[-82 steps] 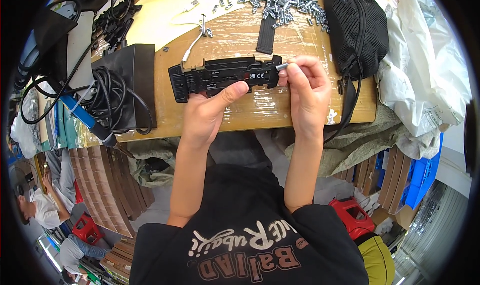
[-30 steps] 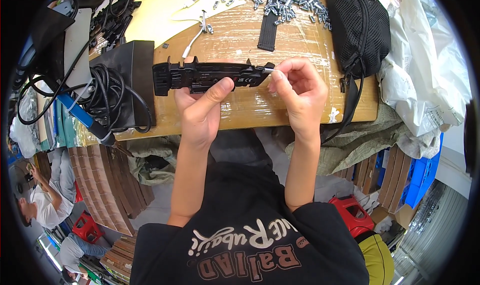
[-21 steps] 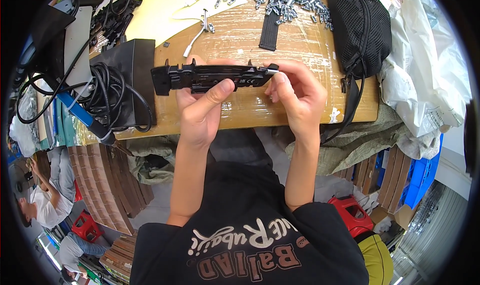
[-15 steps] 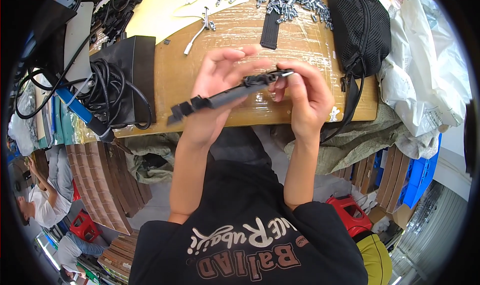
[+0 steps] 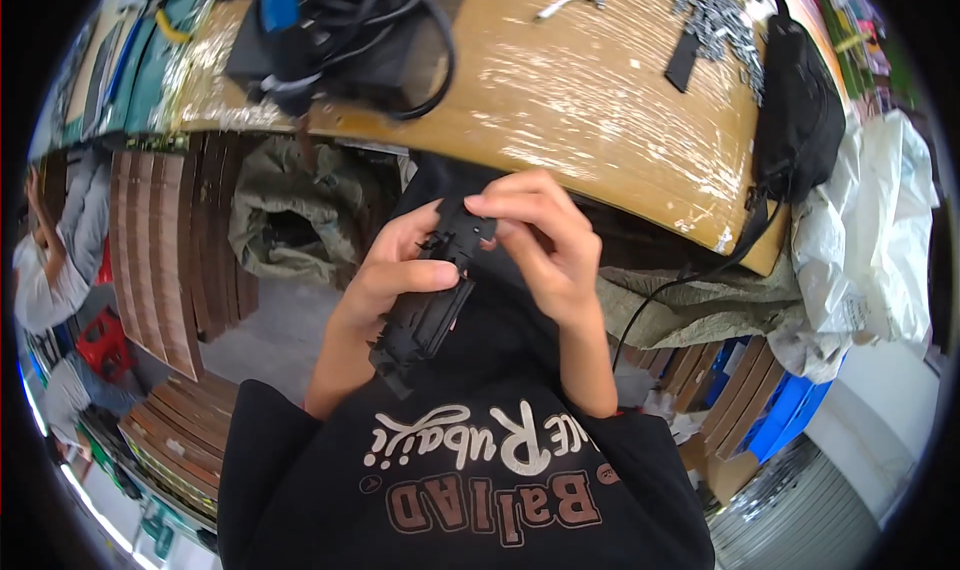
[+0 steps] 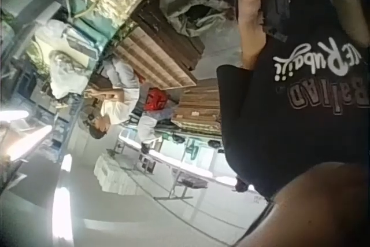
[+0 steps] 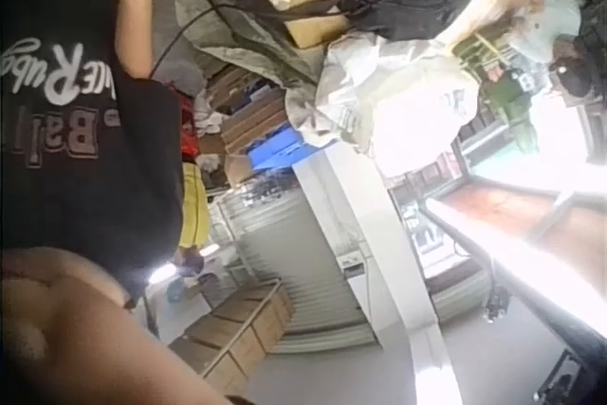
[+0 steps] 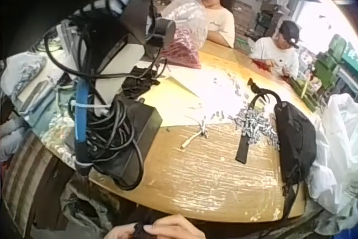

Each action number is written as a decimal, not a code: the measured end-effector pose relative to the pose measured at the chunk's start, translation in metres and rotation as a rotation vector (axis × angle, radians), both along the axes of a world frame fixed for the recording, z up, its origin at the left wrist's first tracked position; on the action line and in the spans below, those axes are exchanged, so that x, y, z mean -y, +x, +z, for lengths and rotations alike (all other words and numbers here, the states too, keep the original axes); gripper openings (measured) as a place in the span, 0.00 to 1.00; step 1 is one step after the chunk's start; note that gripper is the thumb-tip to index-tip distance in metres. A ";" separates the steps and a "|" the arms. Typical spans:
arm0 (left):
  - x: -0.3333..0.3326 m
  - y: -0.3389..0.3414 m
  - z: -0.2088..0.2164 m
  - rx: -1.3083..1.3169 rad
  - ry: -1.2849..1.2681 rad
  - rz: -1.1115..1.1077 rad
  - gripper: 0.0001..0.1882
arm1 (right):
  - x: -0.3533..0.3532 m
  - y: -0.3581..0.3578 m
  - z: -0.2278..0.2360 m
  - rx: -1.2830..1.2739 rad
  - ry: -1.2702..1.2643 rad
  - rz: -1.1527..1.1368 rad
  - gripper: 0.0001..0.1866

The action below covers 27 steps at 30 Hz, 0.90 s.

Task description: The person assembles small plastic and metal components, including a plastic case, screws, wires, and internal electronics, at a manufacturing workbench. The assembly is performed using a soldering iron and by hand.

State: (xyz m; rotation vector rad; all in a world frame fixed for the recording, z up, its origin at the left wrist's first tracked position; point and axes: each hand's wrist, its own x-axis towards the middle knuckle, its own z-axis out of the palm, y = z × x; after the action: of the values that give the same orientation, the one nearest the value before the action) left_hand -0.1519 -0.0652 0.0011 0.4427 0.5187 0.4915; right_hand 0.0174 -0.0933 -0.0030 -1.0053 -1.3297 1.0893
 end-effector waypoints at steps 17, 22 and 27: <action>0.017 -0.037 -0.020 -0.539 0.328 0.842 0.11 | 0.016 -0.087 0.007 -0.217 -0.811 0.321 0.29; 0.013 -0.040 -0.015 -0.516 0.328 0.810 0.12 | 0.013 -0.090 0.010 -0.218 -0.813 0.293 0.30; 0.014 -0.039 -0.014 -0.504 0.359 0.787 0.13 | 0.016 -0.089 0.011 -0.224 -0.819 0.277 0.30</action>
State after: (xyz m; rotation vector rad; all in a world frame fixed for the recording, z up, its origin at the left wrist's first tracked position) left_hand -0.1906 -0.0794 -0.0130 0.7109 1.1101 1.2575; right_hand -0.0713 -0.1093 0.0077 -1.2417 -0.8438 1.9814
